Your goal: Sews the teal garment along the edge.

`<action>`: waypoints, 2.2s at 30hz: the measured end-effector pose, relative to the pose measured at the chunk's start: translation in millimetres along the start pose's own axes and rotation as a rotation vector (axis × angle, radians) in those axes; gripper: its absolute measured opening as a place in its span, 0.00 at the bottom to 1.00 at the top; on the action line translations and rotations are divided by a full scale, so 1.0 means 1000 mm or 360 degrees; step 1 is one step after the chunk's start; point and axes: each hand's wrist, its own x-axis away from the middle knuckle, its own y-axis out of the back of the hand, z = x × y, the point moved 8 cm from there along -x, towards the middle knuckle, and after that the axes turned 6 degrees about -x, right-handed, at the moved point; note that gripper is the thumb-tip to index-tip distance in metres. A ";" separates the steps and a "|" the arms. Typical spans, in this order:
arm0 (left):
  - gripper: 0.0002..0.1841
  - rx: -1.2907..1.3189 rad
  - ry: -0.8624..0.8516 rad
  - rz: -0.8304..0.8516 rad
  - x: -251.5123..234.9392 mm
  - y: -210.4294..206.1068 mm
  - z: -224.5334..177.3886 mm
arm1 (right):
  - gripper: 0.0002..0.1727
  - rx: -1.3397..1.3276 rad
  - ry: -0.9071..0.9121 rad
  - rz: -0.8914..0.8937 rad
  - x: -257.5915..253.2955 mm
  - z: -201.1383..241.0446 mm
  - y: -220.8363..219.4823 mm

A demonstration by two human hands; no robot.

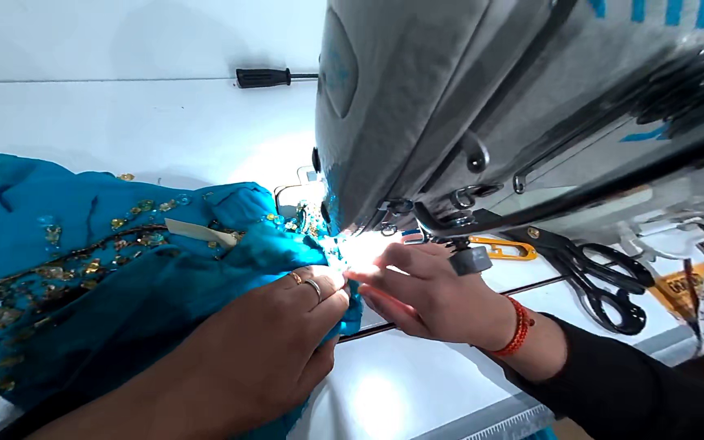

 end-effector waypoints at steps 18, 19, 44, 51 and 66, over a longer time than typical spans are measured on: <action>0.21 0.0022 -0.0034 -0.0060 -0.003 0.001 0.000 | 0.15 -0.0093 -0.0205 -0.0086 0.001 -0.015 -0.005; 0.20 0.0020 -0.0034 -0.0052 -0.003 0.001 0.000 | 0.15 -0.0086 -0.0191 -0.0096 0.001 -0.015 -0.005; 0.19 0.0055 0.0075 -0.0023 -0.002 -0.003 0.006 | 0.12 -0.0046 0.0197 0.0101 0.001 0.005 -0.002; 0.24 -0.0082 0.0063 -0.0046 -0.003 -0.001 0.005 | 0.12 -0.0019 0.0242 0.0144 0.000 0.007 -0.002; 0.25 -0.0114 0.0037 0.0000 -0.004 -0.004 0.006 | 0.13 0.0052 0.0223 0.0170 0.002 0.008 -0.002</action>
